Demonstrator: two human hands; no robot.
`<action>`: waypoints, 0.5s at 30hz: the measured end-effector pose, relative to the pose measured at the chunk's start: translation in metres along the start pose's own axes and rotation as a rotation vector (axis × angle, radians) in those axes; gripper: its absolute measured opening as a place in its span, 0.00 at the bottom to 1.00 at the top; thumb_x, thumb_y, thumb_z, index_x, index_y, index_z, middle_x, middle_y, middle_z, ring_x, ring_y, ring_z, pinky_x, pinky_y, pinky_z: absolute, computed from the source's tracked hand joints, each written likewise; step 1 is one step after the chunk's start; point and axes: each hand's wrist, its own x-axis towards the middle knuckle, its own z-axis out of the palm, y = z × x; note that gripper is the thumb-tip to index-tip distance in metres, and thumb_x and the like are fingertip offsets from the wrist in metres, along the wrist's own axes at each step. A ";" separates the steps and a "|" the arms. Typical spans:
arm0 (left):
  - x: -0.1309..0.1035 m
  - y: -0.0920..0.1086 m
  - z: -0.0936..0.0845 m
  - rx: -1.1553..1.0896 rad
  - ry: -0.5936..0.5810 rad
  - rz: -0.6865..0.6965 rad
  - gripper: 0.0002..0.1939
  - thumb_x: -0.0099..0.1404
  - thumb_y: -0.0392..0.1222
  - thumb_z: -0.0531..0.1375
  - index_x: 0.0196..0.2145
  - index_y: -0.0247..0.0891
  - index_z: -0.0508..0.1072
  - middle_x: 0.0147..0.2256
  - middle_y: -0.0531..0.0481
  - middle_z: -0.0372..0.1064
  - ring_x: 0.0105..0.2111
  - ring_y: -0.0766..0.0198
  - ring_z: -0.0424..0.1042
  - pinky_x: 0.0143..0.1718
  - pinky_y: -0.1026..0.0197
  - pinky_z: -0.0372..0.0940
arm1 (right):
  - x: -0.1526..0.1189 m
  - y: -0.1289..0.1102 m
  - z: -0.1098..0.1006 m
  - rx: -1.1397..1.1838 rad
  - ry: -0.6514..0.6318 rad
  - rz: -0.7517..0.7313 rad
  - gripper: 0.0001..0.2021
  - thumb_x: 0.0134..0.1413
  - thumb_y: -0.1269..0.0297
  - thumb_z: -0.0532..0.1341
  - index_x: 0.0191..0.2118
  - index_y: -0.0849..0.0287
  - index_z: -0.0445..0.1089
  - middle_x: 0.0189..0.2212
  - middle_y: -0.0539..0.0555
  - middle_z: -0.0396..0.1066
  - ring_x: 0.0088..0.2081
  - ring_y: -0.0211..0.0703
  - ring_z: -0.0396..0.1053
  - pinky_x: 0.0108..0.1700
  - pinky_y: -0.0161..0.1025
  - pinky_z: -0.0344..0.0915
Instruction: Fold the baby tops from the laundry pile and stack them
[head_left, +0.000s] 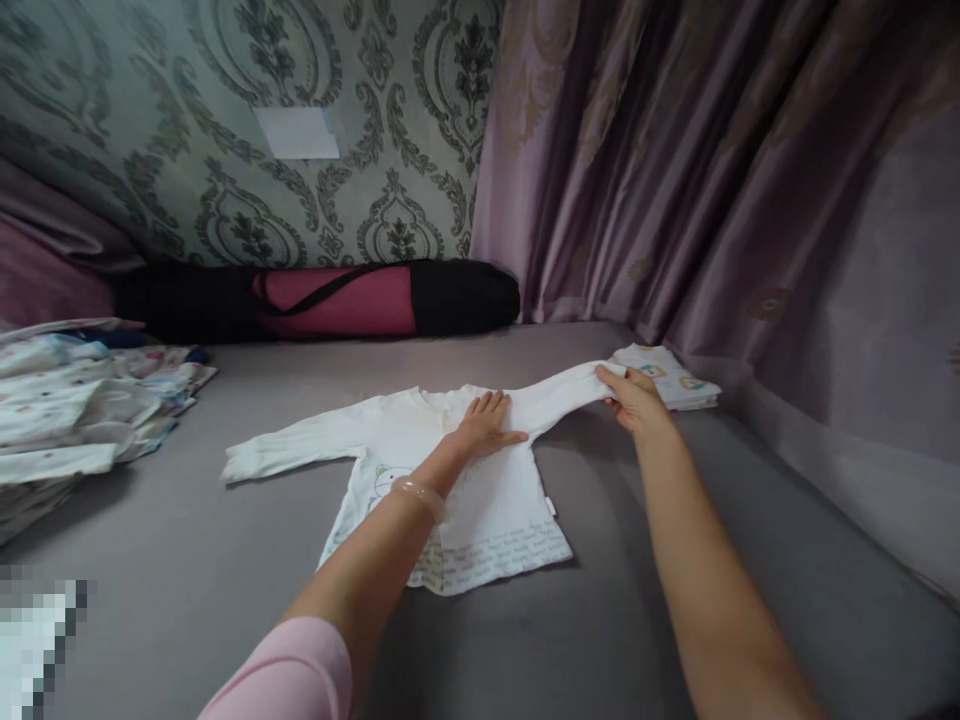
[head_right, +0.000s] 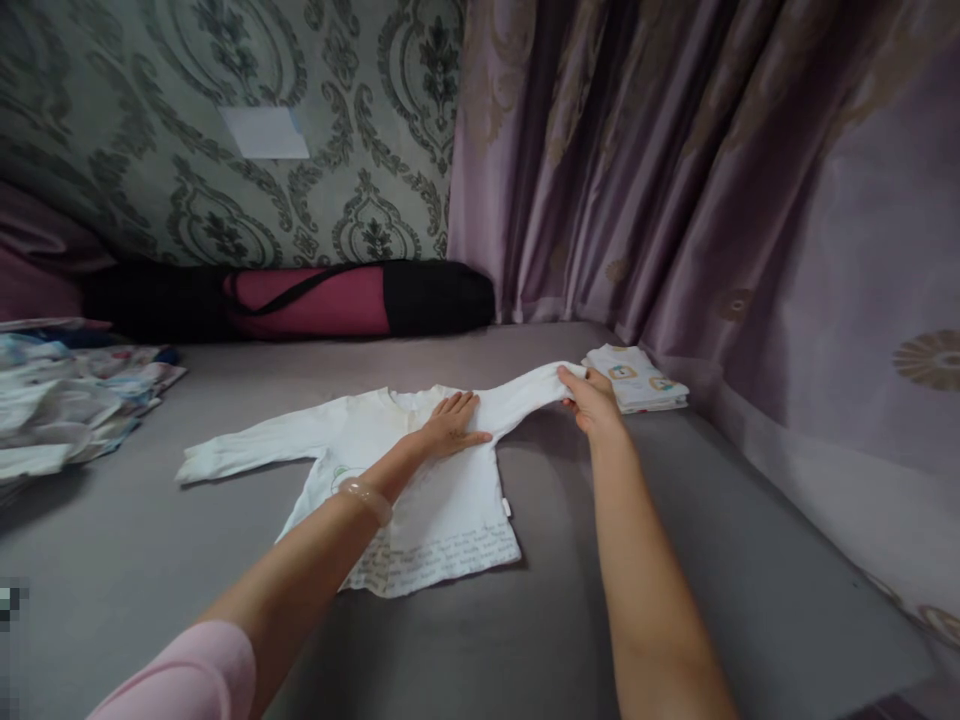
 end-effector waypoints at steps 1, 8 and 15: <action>0.001 0.000 -0.001 0.003 -0.007 -0.003 0.47 0.62 0.69 0.48 0.67 0.34 0.43 0.68 0.37 0.38 0.67 0.45 0.37 0.64 0.46 0.41 | -0.004 -0.005 0.006 0.011 -0.005 -0.005 0.06 0.47 0.71 0.65 0.30 0.61 0.67 0.21 0.46 0.69 0.19 0.30 0.63 0.15 0.25 0.52; 0.015 0.002 -0.020 0.057 -0.077 -0.034 0.52 0.51 0.73 0.57 0.66 0.42 0.50 0.67 0.37 0.42 0.63 0.35 0.45 0.60 0.37 0.45 | -0.041 -0.022 0.061 0.154 -0.101 0.003 0.04 0.45 0.72 0.64 0.30 0.62 0.68 0.18 0.45 0.68 0.16 0.30 0.62 0.11 0.25 0.48; 0.020 -0.004 -0.023 0.035 -0.031 0.014 0.47 0.47 0.71 0.62 0.60 0.45 0.63 0.62 0.38 0.52 0.60 0.35 0.51 0.58 0.38 0.49 | -0.067 -0.006 0.112 0.114 -0.168 0.076 0.04 0.49 0.70 0.62 0.32 0.61 0.67 0.19 0.46 0.68 0.17 0.32 0.64 0.12 0.26 0.54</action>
